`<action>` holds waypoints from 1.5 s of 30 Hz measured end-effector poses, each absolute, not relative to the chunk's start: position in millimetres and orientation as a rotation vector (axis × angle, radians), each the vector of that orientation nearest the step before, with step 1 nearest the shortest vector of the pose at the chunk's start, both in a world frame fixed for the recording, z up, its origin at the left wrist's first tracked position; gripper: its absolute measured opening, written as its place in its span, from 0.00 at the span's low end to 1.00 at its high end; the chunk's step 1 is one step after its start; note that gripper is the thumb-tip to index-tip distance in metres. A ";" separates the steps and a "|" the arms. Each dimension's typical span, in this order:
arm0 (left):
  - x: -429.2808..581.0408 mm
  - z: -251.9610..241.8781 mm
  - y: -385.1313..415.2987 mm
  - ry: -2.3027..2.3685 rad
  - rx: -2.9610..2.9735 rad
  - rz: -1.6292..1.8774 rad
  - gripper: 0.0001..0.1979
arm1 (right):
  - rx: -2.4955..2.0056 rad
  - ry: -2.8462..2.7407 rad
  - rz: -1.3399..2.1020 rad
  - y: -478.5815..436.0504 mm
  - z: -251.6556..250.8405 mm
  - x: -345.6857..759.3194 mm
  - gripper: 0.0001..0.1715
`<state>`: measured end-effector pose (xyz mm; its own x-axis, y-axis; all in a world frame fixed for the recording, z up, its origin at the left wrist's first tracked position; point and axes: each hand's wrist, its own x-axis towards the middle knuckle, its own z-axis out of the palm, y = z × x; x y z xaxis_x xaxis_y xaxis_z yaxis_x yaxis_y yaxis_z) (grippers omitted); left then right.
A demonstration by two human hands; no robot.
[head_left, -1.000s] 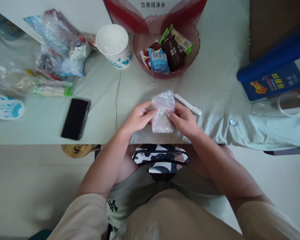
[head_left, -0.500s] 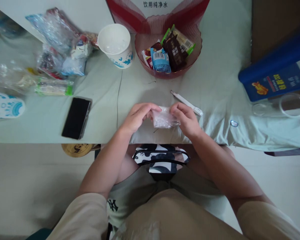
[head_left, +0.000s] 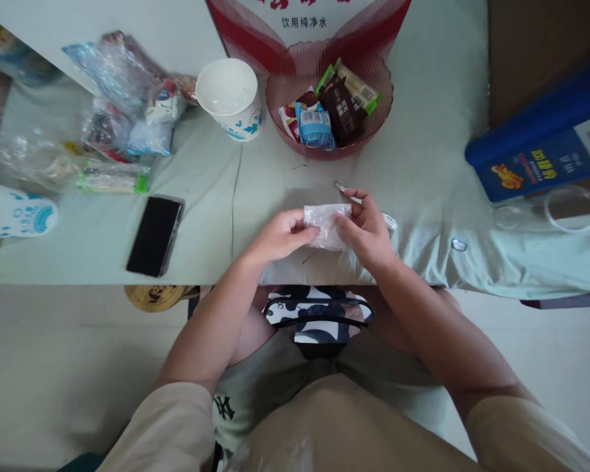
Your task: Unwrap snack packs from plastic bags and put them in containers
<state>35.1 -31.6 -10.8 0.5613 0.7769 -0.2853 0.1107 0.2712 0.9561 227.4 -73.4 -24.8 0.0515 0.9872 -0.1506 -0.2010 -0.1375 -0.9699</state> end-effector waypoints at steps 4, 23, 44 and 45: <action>38.6 -7.3 -35.3 0.984 1.288 0.606 0.16 | -1.255 -1.052 1.448 -75.7 -17.5 229.5 0.23; 5.9 -5.8 -18.6 1.311 1.220 1.138 0.16 | -1.252 -0.991 1.418 -78.6 -11.3 227.8 0.26; -1.6 88.4 172.0 1.994 2.449 0.110 0.26 | -1.234 -1.159 1.637 -84.0 3.8 213.8 0.20; 0.9 83.3 178.3 1.983 2.434 0.076 0.27 | -1.232 -1.163 1.651 -83.8 4.5 214.8 0.20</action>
<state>0.9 178.3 83.3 0.2017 0.9788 0.0366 0.9787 -0.2028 0.0313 214.8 -83.8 4.5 -0.2492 0.9276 -0.2783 -0.0499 -0.2993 -0.9529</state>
